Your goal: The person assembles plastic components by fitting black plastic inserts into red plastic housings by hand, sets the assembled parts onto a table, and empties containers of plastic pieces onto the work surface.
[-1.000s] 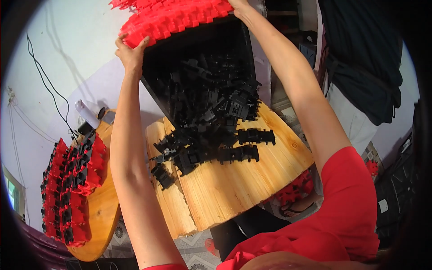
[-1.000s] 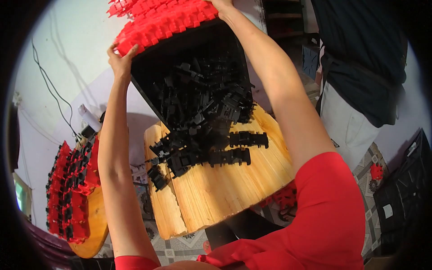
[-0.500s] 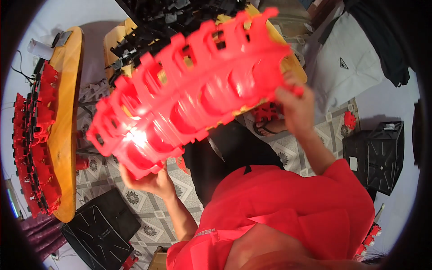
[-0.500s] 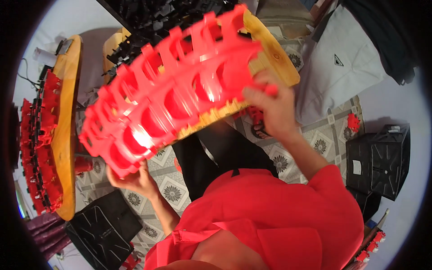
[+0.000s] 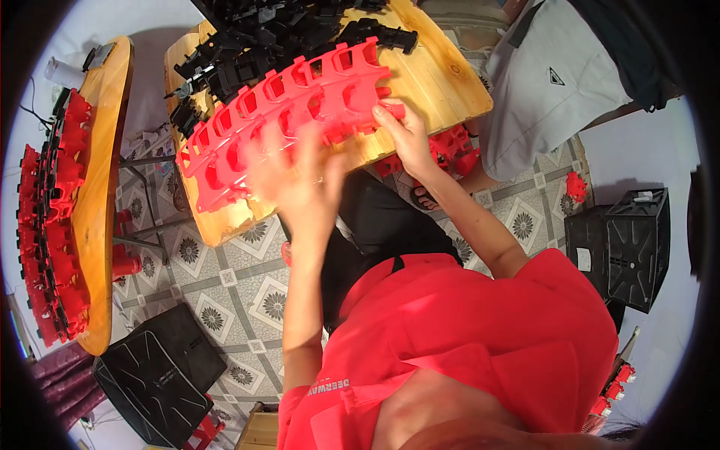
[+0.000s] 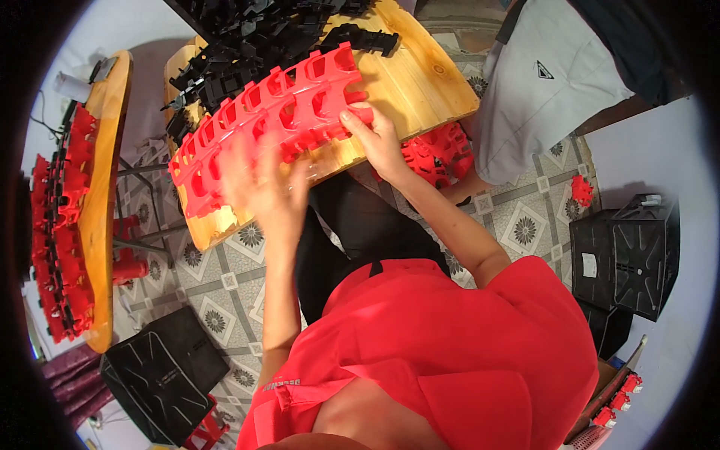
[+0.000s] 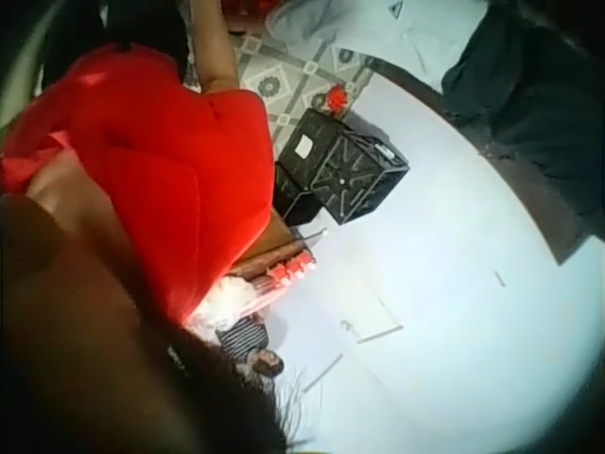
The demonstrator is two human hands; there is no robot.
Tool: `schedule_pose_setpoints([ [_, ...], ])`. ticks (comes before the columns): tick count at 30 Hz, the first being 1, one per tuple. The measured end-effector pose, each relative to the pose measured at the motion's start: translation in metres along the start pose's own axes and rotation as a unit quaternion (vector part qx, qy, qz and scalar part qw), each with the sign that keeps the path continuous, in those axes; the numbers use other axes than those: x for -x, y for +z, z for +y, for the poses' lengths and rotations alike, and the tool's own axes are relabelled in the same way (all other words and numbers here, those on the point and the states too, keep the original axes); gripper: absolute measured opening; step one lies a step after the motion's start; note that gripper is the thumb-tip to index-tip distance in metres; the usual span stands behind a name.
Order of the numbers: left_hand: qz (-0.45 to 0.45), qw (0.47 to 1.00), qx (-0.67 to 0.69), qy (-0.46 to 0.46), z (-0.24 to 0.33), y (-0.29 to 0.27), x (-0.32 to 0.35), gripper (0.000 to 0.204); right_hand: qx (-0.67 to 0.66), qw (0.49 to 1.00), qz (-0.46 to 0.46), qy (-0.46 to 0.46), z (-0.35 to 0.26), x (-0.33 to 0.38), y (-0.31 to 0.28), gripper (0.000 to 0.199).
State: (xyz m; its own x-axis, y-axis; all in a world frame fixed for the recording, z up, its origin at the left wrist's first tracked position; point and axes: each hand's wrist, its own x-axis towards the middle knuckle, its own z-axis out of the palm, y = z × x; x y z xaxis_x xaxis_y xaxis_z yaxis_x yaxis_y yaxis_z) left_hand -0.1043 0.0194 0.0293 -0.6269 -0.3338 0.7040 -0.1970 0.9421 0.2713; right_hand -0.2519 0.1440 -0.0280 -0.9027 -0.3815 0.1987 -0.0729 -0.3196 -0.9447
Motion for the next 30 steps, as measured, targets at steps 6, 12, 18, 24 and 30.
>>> schedule_pose_setpoints([
  [6,-0.108,0.989,-0.061,0.085,0.022,0.046,-0.020,0.056,-0.022,0.999,-0.034,0.033,-0.018,-0.008,-0.034,0.020],
  [12,-0.124,0.984,-0.078,0.105,0.027,0.051,-0.023,0.056,0.115,0.993,-0.033,0.016,-0.030,-0.004,-0.044,0.020],
  [18,-0.117,0.983,-0.025,0.137,0.033,0.041,-0.037,0.025,0.071,0.986,-0.144,-0.041,-0.031,-0.025,-0.058,0.015],
  [24,-0.168,0.960,-0.004,0.224,0.036,0.039,-0.054,0.018,0.127,0.984,-0.074,-0.099,-0.044,-0.012,-0.056,0.009],
  [30,-0.154,0.965,0.110,0.182,0.038,0.043,-0.054,0.038,0.361,0.868,0.001,-0.340,-0.074,-0.009,-0.045,0.014],
])
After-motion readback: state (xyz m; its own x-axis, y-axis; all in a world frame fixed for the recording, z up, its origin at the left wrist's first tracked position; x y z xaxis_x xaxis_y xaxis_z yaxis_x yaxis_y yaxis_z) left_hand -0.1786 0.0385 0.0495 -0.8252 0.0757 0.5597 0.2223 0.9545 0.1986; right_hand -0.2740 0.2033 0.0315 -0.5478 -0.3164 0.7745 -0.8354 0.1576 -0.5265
